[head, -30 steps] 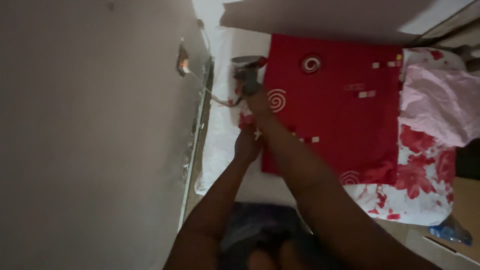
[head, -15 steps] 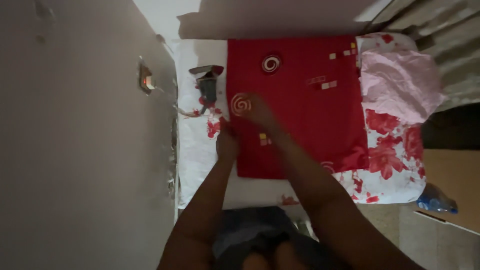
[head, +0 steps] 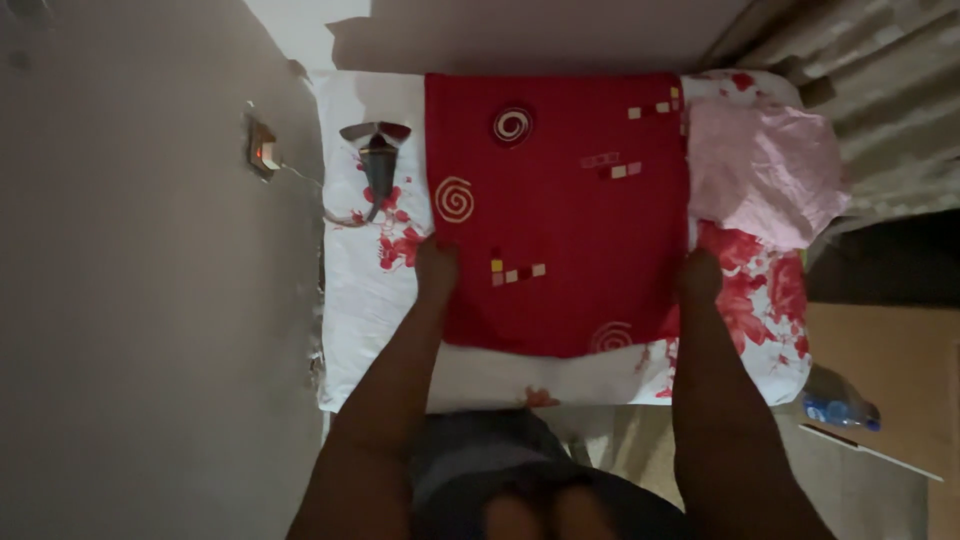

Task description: The person is seen ironing and folding different pieces of cloth on a bed.

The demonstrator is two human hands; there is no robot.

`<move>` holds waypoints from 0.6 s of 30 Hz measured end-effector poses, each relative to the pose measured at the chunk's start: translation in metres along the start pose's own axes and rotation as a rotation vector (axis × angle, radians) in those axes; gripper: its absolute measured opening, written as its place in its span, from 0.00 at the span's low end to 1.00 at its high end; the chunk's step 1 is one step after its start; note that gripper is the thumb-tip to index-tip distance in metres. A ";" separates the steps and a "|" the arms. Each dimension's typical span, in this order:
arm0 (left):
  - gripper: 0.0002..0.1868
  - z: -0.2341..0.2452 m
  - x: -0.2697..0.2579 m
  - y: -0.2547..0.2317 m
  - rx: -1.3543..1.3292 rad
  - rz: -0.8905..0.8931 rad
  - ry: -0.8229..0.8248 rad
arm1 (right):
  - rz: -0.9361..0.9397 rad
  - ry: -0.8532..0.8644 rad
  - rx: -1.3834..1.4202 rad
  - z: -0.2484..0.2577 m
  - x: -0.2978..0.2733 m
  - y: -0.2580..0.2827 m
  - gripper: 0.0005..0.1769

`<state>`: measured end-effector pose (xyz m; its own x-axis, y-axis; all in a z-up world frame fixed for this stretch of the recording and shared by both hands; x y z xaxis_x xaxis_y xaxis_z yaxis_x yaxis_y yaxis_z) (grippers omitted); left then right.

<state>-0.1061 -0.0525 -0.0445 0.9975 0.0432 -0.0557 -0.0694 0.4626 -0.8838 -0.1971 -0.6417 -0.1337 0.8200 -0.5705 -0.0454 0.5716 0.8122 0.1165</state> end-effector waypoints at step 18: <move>0.17 0.129 -0.030 -0.268 -0.304 -0.023 -0.126 | 0.409 0.160 2.124 0.314 -0.011 0.054 0.06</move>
<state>-0.1186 -0.0631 0.2541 0.9881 0.1535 0.0068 -0.0212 0.1802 -0.9834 -0.1845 -0.6291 0.1842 0.9142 -0.3435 0.2152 -0.3772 -0.5270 0.7616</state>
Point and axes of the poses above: each hand's wrist, its own x-axis towards the middle knuckle, its own z-axis out of the back of the hand, y = z × x, the point moved 4 cm from there along x, towards the middle knuckle, and after that the axes turned 6 degrees about y, right-handed, at the moved point
